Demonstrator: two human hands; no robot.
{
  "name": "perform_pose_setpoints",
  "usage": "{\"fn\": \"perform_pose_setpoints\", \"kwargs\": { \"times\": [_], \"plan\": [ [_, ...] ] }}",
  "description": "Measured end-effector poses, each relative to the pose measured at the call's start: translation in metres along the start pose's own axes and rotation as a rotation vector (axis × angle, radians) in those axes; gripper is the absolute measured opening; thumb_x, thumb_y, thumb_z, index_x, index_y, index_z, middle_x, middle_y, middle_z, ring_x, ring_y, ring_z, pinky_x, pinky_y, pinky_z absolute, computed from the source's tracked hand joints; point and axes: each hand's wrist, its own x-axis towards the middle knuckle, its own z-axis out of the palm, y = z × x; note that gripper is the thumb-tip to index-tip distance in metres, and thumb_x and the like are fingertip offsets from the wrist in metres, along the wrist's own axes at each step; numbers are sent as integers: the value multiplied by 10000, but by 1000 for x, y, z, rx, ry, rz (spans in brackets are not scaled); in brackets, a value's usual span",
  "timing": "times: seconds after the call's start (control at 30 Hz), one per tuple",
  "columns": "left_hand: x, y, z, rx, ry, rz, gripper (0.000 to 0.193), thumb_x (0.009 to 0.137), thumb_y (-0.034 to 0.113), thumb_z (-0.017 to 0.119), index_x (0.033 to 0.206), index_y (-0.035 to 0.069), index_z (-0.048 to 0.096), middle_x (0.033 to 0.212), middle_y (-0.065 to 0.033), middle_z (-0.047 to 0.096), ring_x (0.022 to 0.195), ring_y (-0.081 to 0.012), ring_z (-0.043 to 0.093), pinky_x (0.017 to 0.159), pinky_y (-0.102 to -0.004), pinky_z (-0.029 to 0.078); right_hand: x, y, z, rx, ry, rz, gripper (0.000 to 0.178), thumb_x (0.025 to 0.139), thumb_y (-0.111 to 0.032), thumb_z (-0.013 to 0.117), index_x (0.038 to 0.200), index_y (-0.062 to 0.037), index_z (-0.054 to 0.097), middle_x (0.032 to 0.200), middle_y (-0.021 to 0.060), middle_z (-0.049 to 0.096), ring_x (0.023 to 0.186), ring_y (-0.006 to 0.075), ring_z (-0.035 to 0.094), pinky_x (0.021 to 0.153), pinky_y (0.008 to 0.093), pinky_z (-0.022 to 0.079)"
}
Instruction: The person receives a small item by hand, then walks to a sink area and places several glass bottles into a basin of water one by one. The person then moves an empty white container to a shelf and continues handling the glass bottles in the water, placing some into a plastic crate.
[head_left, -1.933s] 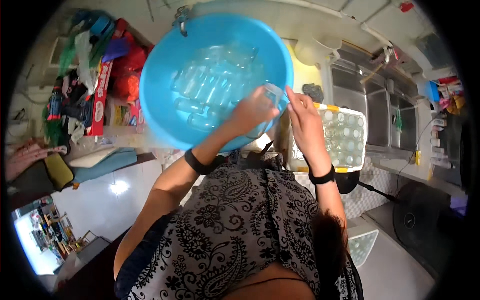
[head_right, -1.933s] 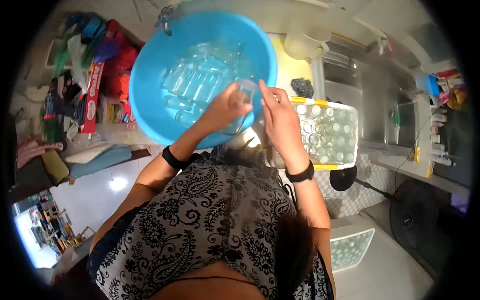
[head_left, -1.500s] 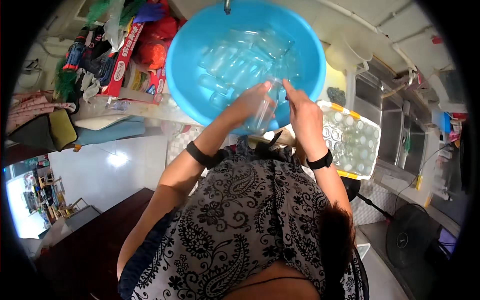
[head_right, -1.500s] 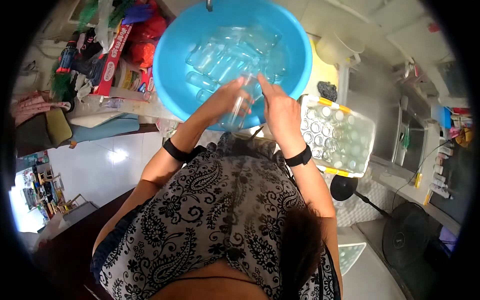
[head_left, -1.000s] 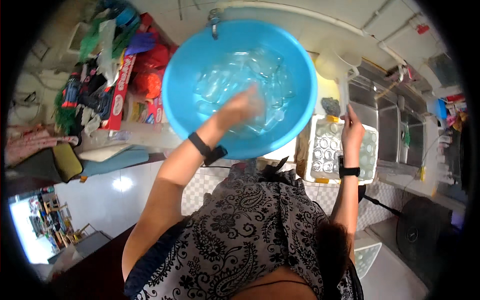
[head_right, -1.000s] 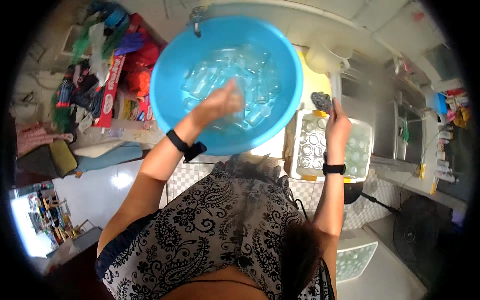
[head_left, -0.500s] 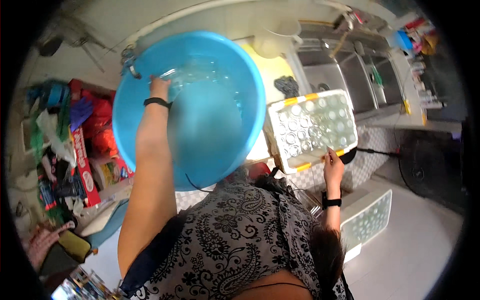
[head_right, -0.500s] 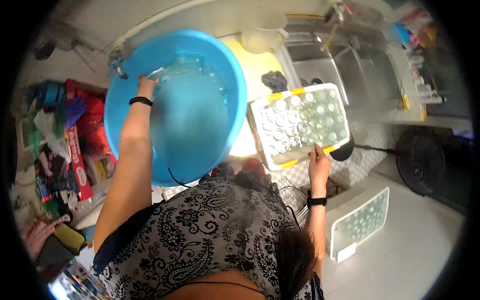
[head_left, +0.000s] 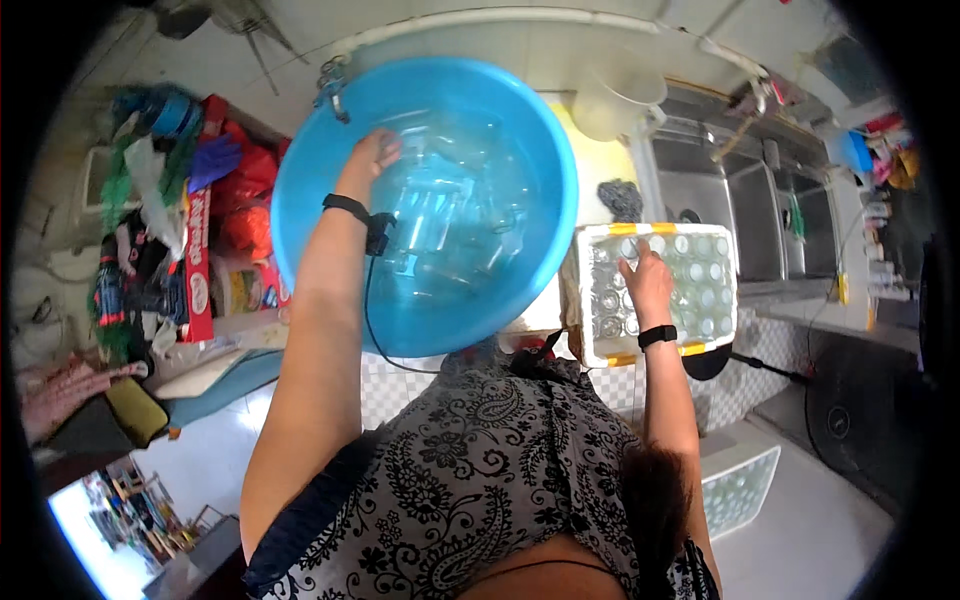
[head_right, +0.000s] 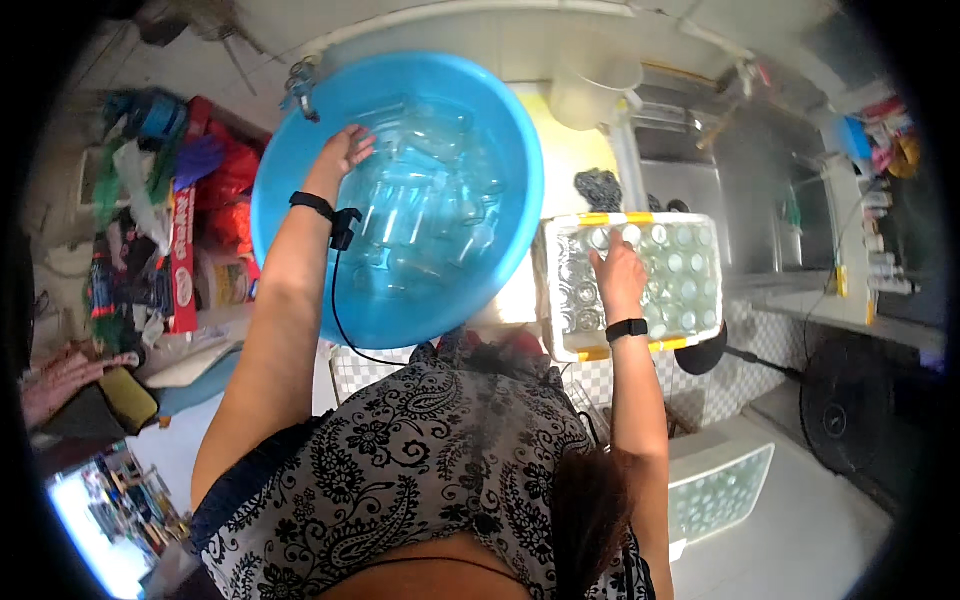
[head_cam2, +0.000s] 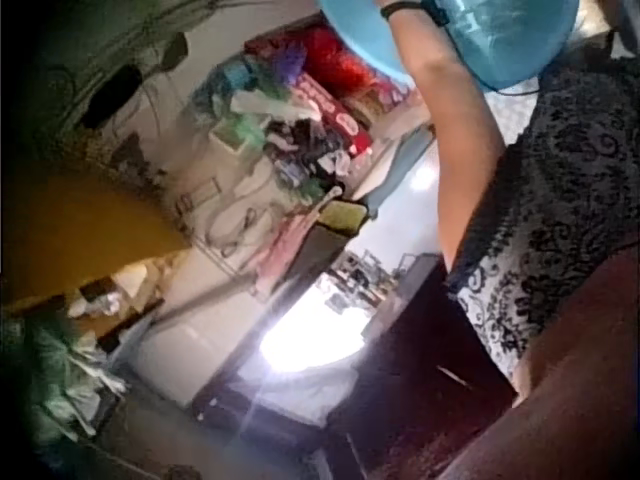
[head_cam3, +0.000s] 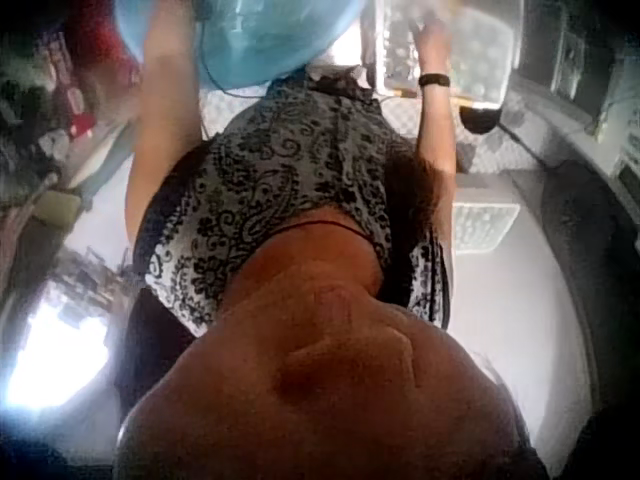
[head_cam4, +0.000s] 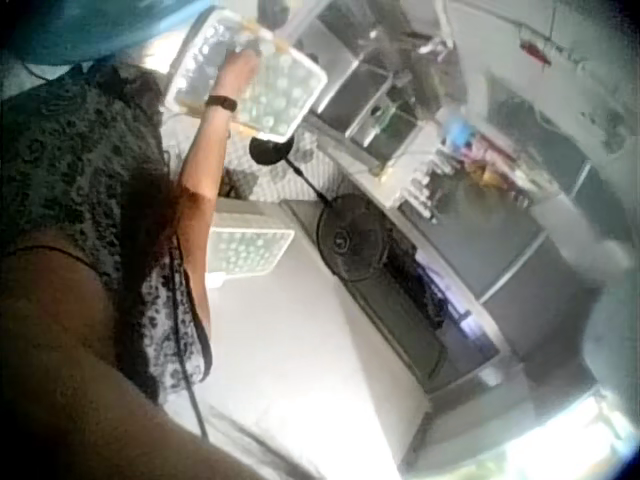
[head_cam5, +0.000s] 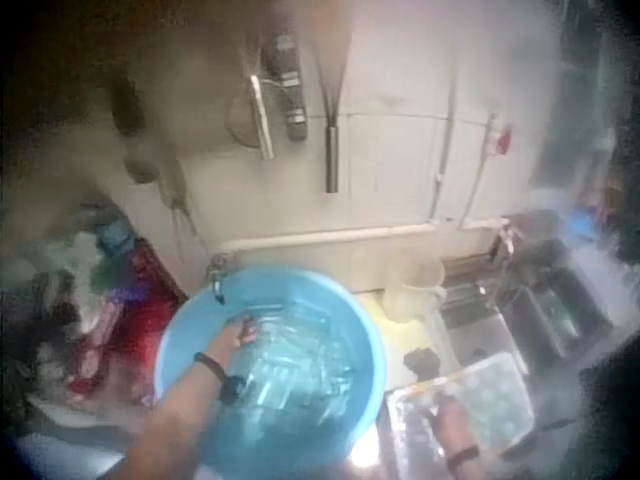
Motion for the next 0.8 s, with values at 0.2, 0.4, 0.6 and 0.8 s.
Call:
{"fn": "perform_pose_setpoints", "kwargs": {
  "times": [0.2, 0.4, 0.6, 0.8],
  "plan": [
    [-101, -9, 14, 174, -41, 111, 451, 1040, 241, 491, 1450, 58, 453, 1366, -98, 582, 1166, -236, 624, 934, -367, 543, 3, 7, 2, 96, 40, -87, 478, 804, -363, 798, 1113, -26, 658, 831, 186, 719, 812, 378, 707, 727, 487, 550],
    [-296, -10, 117, 583, -585, 762, 577, 950, 262, 658, 1465, 76, 476, 1360, -114, 590, 1188, -219, 602, 1029, -363, 467, -44, -54, -129, 328, 162, -211, 472, 796, -348, 810, 1085, 4, 687, 789, 156, 709, 701, 281, 701, 646, 378, 536],
    [-362, -18, 164, 455, -508, 868, 712, 922, 225, 694, 1531, 71, 358, 1297, -127, 599, 1083, -198, 636, 942, -347, 514, -58, -134, -164, 570, -113, -341, 586, 899, -329, 730, 1338, 29, 578, 923, 183, 699, 727, 239, 674, 680, 358, 525],
    [-350, -20, 124, 51, -536, 221, 669, 966, 392, 624, 1497, 68, 377, 1001, -34, 612, 816, -122, 641, 709, -283, 536, -57, -151, -123, 354, 56, -758, 523, 929, -28, 552, 1436, -154, 531, 871, 142, 615, 731, 352, 651, 655, 423, 529]
  ]
}}
